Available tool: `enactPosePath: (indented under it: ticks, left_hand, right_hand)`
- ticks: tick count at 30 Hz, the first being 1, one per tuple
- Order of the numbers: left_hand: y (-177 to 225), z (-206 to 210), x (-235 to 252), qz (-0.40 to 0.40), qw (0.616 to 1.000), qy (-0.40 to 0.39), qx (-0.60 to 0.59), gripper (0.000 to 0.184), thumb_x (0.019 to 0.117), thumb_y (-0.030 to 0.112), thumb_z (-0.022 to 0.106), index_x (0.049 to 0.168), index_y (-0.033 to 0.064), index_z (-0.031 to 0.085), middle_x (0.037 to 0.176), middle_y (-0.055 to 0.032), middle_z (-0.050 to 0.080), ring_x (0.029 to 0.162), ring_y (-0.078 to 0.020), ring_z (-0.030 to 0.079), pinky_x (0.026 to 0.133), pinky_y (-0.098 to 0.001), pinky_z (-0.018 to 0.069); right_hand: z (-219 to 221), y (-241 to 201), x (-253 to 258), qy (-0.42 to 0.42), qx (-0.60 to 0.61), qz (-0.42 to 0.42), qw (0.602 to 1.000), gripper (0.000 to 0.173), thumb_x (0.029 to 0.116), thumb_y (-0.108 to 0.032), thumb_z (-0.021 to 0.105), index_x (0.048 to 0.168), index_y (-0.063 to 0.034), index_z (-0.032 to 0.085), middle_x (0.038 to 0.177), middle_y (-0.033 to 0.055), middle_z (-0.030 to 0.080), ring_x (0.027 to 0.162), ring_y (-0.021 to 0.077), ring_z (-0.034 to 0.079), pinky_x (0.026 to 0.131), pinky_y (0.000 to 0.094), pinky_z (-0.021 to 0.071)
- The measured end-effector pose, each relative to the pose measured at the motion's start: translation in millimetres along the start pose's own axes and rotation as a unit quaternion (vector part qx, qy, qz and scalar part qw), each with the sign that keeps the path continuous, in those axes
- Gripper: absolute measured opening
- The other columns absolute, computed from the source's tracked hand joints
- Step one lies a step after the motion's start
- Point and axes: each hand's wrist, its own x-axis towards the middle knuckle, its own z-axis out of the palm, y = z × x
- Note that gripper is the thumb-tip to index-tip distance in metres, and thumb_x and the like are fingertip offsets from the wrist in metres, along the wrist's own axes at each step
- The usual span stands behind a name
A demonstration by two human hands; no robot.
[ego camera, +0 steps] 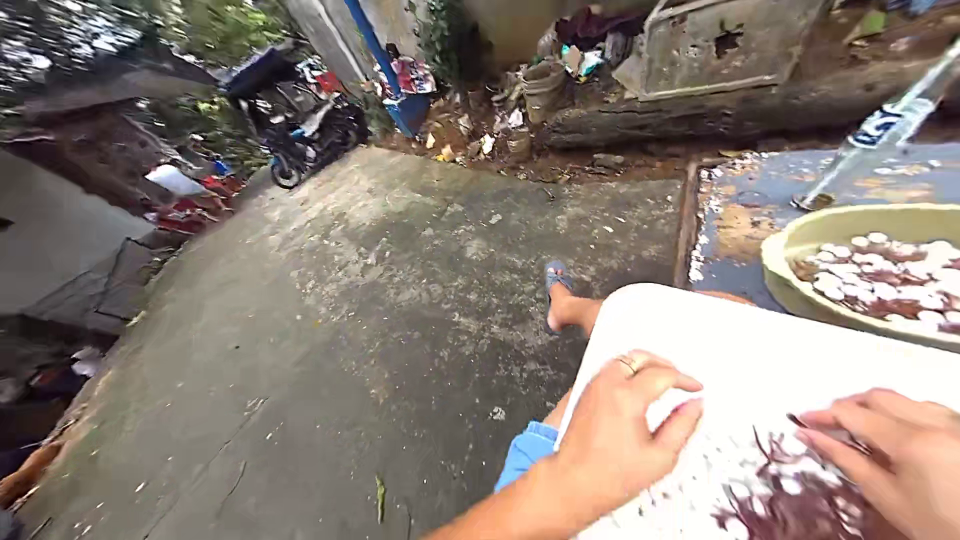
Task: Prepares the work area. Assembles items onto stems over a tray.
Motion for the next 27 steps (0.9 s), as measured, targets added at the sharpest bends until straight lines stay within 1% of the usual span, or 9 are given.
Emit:
enactPosePath:
  ticks: [1,3,8,12,16,20,23,25,27]
  left_hand:
    - [-2.2,-2.3,-2.0,-0.002,1.0,0.015,-0.014,0.017,0.0978,0.014,0.064,0.102,0.0032,0.076,0.104,-0.0085,0.073,0.089,-0.0121,0.069,0.073,-0.0266,0.0571]
    - [-7.4,-3.5,-5.1,0.0,0.999,0.036,-0.039,0.015,0.0989,0.017,0.064,0.102,0.0077,0.075,0.101,-0.0004,0.07,0.085,-0.0049,0.066,0.07,-0.0214,0.0565]
    - [-7.0,-0.7,-9.4,-0.025,0.995,0.042,-0.083,0.015,0.0986,0.022,0.065,0.101,0.011,0.075,0.101,0.0043,0.069,0.077,-0.0012,0.064,0.065,-0.0173,0.0552]
    - [5.5,1.2,-3.2,-0.038,0.991,0.02,-0.13,0.015,0.0972,0.017,0.065,0.107,0.0093,0.074,0.1,0.0028,0.069,0.079,-0.002,0.065,0.065,-0.0175,0.0554]
    - [14.1,2.6,5.6,0.152,0.988,-0.005,-0.017,0.039,0.0914,0.02,0.074,0.129,0.0109,0.066,0.117,-0.0055,0.062,0.105,-0.0086,0.061,0.082,-0.0185,0.0518]
    - [13.4,6.4,4.4,0.215,0.976,-0.007,0.025,0.018,0.093,0.022,0.073,0.11,0.0168,0.076,0.114,-0.0053,0.064,0.106,-0.0121,0.059,0.086,-0.0203,0.0494]
    - [12.1,6.2,2.5,0.186,0.983,0.004,-0.001,0.01,0.0929,0.021,0.074,0.097,0.0127,0.077,0.107,-0.0019,0.066,0.1,-0.0063,0.06,0.084,-0.0163,0.0505]
    - [13.3,6.8,1.3,0.152,0.988,0.009,-0.032,0.009,0.0926,0.017,0.073,0.096,0.0092,0.076,0.105,-0.0019,0.066,0.099,-0.0051,0.062,0.085,-0.016,0.0525]
    - [14.8,8.0,0.4,0.098,0.992,0.017,-0.072,0.009,0.0914,0.014,0.072,0.095,0.0064,0.075,0.106,-0.0024,0.066,0.091,-0.002,0.063,0.075,-0.0133,0.0537]
  right_hand:
    - [12.3,1.9,-2.2,0.061,-0.029,-0.015,0.998,0.012,0.0879,-0.012,0.072,0.088,-0.0003,0.075,0.088,0.023,0.067,0.084,0.0471,0.067,0.07,0.0646,0.0526]
    - [18.7,-5.3,-3.5,0.125,-0.048,0.002,0.991,0.007,0.0817,-0.016,0.073,0.079,-0.0093,0.073,0.081,0.008,0.066,0.077,0.0324,0.066,0.063,0.0525,0.0528]
    - [-4.9,-22.8,-6.2,0.176,0.149,0.057,0.971,0.009,0.09,-0.03,0.066,0.087,-0.0235,0.072,0.097,-0.0108,0.068,0.09,0.0022,0.065,0.072,0.0236,0.0543]
    - [-15.6,-42.6,-11.6,0.078,0.519,0.076,0.848,0.008,0.0946,-0.019,0.067,0.089,-0.0173,0.073,0.083,-0.0015,0.073,0.075,0.0038,0.068,0.069,0.0178,0.057]
    - [-6.8,-60.3,-12.4,0.042,0.598,0.118,0.791,0.01,0.0953,-0.016,0.065,0.089,-0.016,0.072,0.078,0.0003,0.072,0.073,0.0041,0.068,0.07,0.018,0.057]
    - [-1.1,-66.6,-9.4,0.05,0.636,0.171,0.751,0.014,0.0936,-0.009,0.063,0.084,-0.0135,0.073,0.073,0.0001,0.069,0.067,0.0031,0.066,0.067,0.0173,0.0567]
    - [1.9,-70.6,-10.7,0.059,0.631,0.175,0.753,0.015,0.0953,-0.01,0.065,0.084,-0.0114,0.076,0.074,0.001,0.071,0.067,0.0036,0.066,0.066,0.0169,0.0566]
    - [2.7,-70.7,-13.2,0.065,0.621,0.147,0.767,0.023,0.102,-0.015,0.058,0.091,-0.0104,0.077,0.082,0.0025,0.074,0.073,0.0055,0.07,0.071,0.019,0.0591]
    - [1.3,-68.8,-15.9,0.06,0.591,0.102,0.798,0.025,0.1051,-0.019,0.054,0.103,-0.0108,0.078,0.093,0.0038,0.076,0.082,0.0078,0.072,0.078,0.021,0.0595]
